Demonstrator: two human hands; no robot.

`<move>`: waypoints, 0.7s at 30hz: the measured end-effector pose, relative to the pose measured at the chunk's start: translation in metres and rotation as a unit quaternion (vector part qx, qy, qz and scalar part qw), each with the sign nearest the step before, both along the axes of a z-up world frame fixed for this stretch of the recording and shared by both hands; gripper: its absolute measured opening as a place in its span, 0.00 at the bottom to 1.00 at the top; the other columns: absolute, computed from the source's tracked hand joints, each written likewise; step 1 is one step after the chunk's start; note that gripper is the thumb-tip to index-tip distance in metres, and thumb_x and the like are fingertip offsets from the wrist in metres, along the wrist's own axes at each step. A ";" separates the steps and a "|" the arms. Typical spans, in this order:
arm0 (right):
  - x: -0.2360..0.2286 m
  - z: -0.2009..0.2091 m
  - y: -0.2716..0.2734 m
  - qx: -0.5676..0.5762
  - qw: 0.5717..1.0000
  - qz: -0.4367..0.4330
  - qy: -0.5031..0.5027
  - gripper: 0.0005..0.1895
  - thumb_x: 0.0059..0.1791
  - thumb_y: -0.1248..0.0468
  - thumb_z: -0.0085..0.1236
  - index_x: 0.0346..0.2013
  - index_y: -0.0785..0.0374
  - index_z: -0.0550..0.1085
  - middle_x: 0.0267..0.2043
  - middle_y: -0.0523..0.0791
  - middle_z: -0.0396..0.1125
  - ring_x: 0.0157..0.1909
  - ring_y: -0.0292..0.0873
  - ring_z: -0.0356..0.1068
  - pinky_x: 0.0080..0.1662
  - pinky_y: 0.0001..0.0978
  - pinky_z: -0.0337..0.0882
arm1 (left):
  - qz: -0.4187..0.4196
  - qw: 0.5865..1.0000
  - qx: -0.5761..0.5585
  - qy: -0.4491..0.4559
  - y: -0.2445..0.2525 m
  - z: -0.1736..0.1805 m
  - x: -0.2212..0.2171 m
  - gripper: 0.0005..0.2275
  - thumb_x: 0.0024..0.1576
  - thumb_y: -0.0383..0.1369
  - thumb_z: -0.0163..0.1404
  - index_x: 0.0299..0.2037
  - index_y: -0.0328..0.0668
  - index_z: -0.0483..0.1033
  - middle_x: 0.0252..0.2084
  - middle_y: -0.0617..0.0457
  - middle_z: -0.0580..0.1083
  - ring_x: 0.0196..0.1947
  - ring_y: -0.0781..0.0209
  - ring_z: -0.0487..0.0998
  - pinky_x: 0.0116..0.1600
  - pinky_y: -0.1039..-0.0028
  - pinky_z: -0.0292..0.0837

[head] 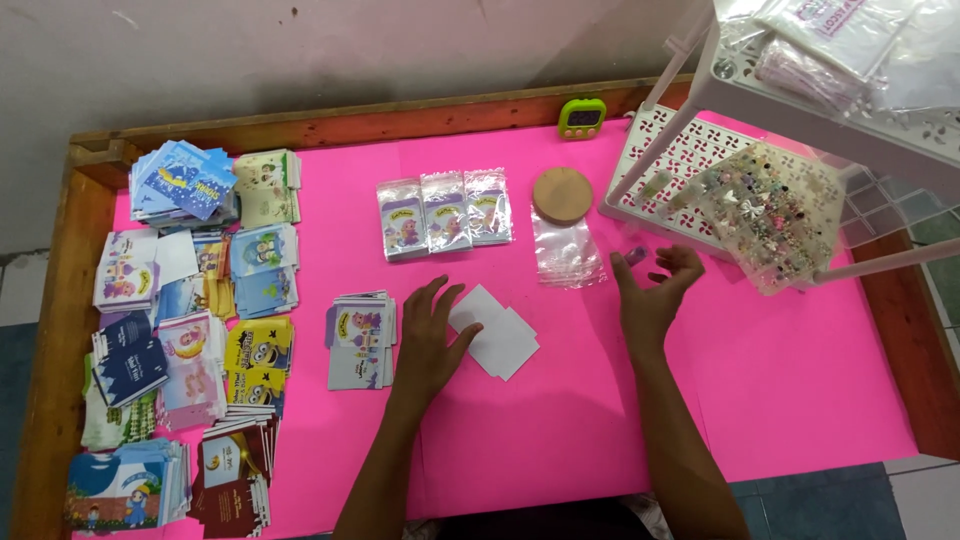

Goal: Sorting and packaging small printed cards into plastic sleeves on a desk.

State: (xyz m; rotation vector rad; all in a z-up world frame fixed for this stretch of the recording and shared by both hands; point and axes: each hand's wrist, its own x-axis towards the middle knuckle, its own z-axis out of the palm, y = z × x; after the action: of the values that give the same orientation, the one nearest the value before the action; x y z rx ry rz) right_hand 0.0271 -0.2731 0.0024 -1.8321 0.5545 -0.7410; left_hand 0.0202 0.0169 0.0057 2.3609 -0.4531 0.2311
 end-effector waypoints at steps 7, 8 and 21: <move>-0.002 0.005 0.009 0.067 0.996 0.022 0.054 0.22 0.51 0.66 0.63 0.49 0.60 0.58 0.44 0.44 0.66 0.51 0.44 0.69 0.55 0.37 0.65 | -0.063 0.992 0.109 -0.020 -0.011 -0.038 -0.010 0.20 0.60 0.50 0.52 0.60 0.59 0.73 0.68 0.50 0.62 0.71 0.38 0.52 0.69 0.44 0.54; -0.004 0.008 0.010 0.069 0.997 0.029 0.013 0.22 0.51 0.67 0.64 0.48 0.60 0.58 0.43 0.44 0.65 0.49 0.43 0.69 0.53 0.36 0.66 | -0.088 0.990 0.108 0.007 -0.012 -0.036 -0.011 0.18 0.61 0.48 0.52 0.60 0.63 0.73 0.69 0.50 0.60 0.72 0.38 0.51 0.68 0.42 0.52; -0.079 -0.022 0.063 -0.094 0.947 0.296 0.079 0.14 0.46 0.58 0.69 0.45 0.57 0.79 0.40 0.48 0.77 0.44 0.51 0.79 0.46 0.41 0.79 | -0.088 0.976 0.180 0.088 -0.005 -0.038 -0.007 0.16 0.64 0.41 0.47 0.62 0.73 0.73 0.73 0.52 0.58 0.75 0.37 0.44 0.69 0.40 0.46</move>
State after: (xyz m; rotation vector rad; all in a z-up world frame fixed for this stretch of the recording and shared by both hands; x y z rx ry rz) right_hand -0.0523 -0.2097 -0.0196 -2.0989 0.0119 -0.2450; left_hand 0.0133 0.0118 -0.0327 2.6416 -0.6586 -0.1545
